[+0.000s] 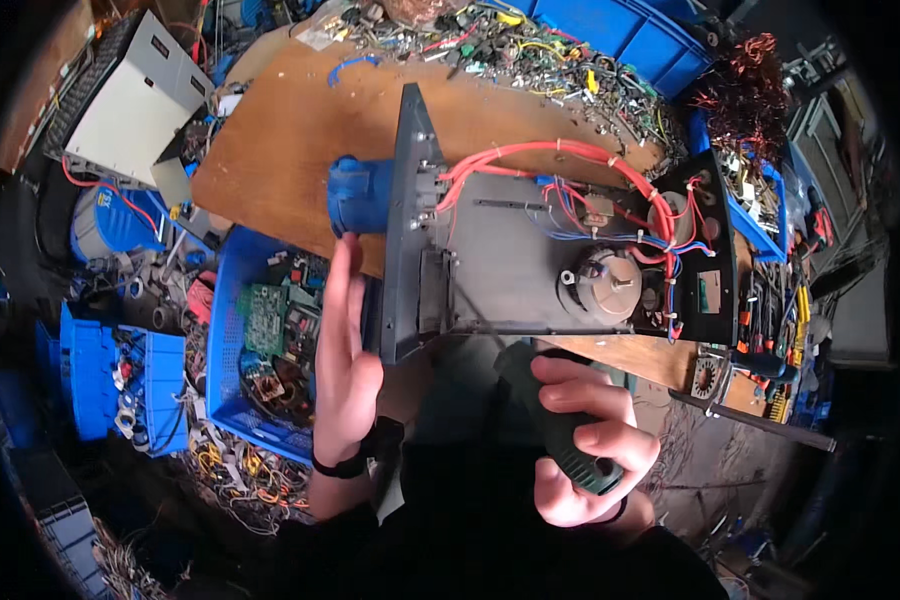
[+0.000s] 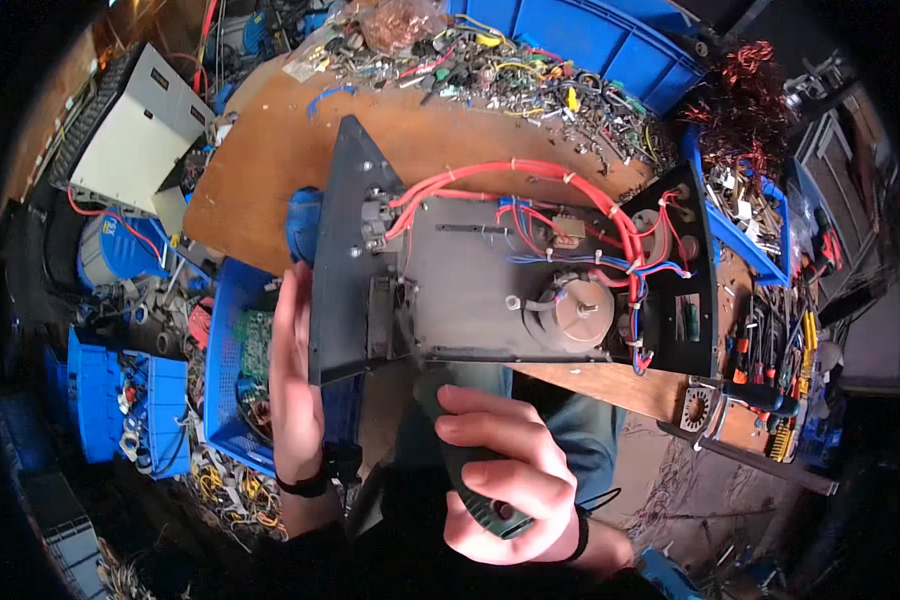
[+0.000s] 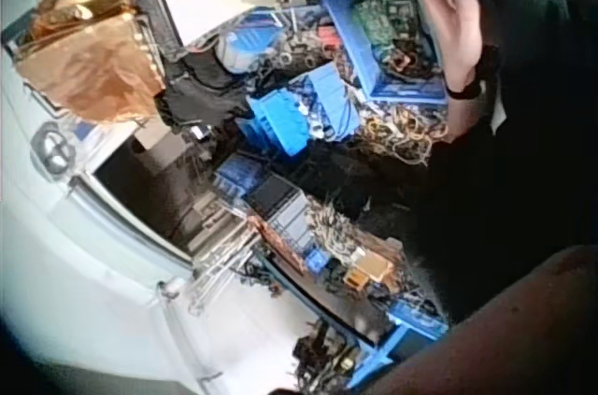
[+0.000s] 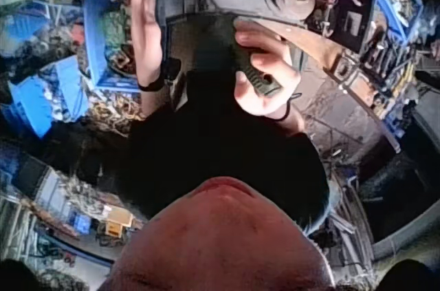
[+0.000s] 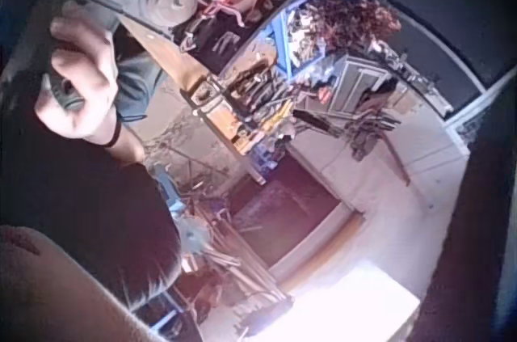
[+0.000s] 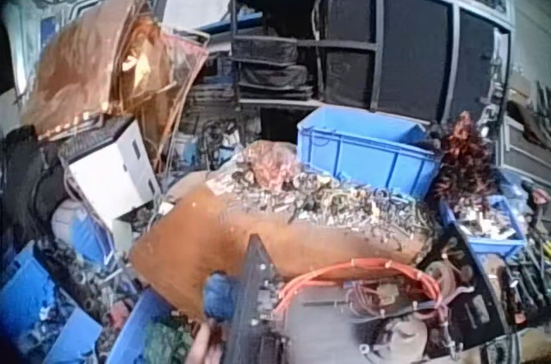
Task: Disassembling and inspecting internal components of an electronic device with wiring and cooling fans.
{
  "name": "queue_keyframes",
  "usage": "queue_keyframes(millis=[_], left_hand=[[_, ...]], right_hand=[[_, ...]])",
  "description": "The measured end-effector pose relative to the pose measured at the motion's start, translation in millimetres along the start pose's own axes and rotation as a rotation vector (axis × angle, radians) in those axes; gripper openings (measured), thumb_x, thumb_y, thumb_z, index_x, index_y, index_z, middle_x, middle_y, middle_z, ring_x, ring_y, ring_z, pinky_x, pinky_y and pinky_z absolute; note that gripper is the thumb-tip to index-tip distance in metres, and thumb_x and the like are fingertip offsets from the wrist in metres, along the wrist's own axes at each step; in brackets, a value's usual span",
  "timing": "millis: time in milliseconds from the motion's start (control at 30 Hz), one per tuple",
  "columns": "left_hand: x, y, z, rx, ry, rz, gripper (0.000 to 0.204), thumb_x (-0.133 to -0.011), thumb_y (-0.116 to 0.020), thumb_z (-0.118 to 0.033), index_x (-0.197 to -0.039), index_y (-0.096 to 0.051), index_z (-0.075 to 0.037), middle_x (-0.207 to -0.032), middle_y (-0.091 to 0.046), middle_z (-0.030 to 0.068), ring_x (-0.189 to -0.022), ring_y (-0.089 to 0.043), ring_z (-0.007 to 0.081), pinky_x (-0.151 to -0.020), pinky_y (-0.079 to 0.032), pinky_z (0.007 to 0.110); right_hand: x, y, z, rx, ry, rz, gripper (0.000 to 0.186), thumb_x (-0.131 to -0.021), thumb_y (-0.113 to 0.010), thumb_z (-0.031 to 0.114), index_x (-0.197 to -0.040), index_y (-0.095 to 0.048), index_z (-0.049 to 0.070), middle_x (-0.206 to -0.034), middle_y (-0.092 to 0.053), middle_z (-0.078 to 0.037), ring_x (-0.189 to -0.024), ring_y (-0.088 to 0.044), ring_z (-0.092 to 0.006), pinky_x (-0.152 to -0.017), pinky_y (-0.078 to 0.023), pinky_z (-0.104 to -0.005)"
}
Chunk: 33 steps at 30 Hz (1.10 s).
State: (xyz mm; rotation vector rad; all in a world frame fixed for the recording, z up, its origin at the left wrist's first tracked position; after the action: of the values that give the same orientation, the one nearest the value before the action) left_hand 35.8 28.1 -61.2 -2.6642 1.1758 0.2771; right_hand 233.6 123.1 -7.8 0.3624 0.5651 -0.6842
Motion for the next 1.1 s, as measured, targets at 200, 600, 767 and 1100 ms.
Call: queue_keyframes(millis=[200,600,767,1100], left_hand=[[-17.8,16.5,14.7,-0.16,-0.031,-0.161,0.119,-0.096,-0.041,-0.085,-0.167,-0.009,0.005,-0.175,-0.015,0.022,-0.163,-0.015,0.0322,-0.131,-0.009,0.044],[-40.9,14.9,21.8,-0.18,0.012,-0.208,0.084,-0.111,-0.048,-0.052,-0.167,-0.019,0.005,-0.172,-0.027,0.0215,-0.16,-0.024,0.0298,-0.13,-0.016,0.042],[-42.9,-9.8,-16.9,0.212,0.088,-0.03,0.085,-0.109,-0.051,-0.053,-0.168,-0.019,-0.001,-0.168,-0.035,0.0182,-0.149,-0.042,0.0268,-0.122,-0.035,0.04],[-72.8,46.1,-23.9,-0.286,0.279,0.26,0.125,-0.081,-0.086,-0.059,-0.169,-0.018,-0.001,-0.168,-0.034,0.0186,-0.156,-0.032,0.0269,-0.126,-0.024,0.042]], right_hand=[[-5.8,-17.6,-12.7,0.066,0.038,-0.04,0.033,-0.08,-0.083,0.009,-0.105,-0.062,0.006,-0.125,-0.067,-0.024,-0.118,-0.067,-0.0507,-0.094,-0.057,-0.0543],[-23.1,-52.7,-39.9,0.154,0.105,-0.001,0.028,-0.083,-0.082,0.015,-0.104,-0.067,0.003,-0.124,-0.068,-0.024,-0.117,-0.068,-0.0484,-0.095,-0.06,-0.0567],[-24.8,-48.6,-44.3,0.149,0.082,0.006,0.026,-0.083,-0.081,0.013,-0.103,-0.068,0.004,-0.126,-0.068,-0.023,-0.12,-0.067,-0.0481,-0.098,-0.058,-0.0583],[-23.2,-51.7,-49.8,0.143,0.097,0.048,0.026,-0.081,-0.08,0.012,-0.102,-0.068,0.006,-0.123,-0.068,-0.02,-0.121,-0.067,-0.0455,-0.104,-0.055,-0.0607]])
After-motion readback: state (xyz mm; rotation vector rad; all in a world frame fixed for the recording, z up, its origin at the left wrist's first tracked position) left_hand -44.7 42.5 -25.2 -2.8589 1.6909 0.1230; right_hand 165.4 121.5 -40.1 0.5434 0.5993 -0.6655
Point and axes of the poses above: each hand's wrist, its own x-axis away from the middle knuckle, its own y-axis out of the back of the hand, z = x × y, the point moved 1 cm from there along -x, towards the middle knuckle
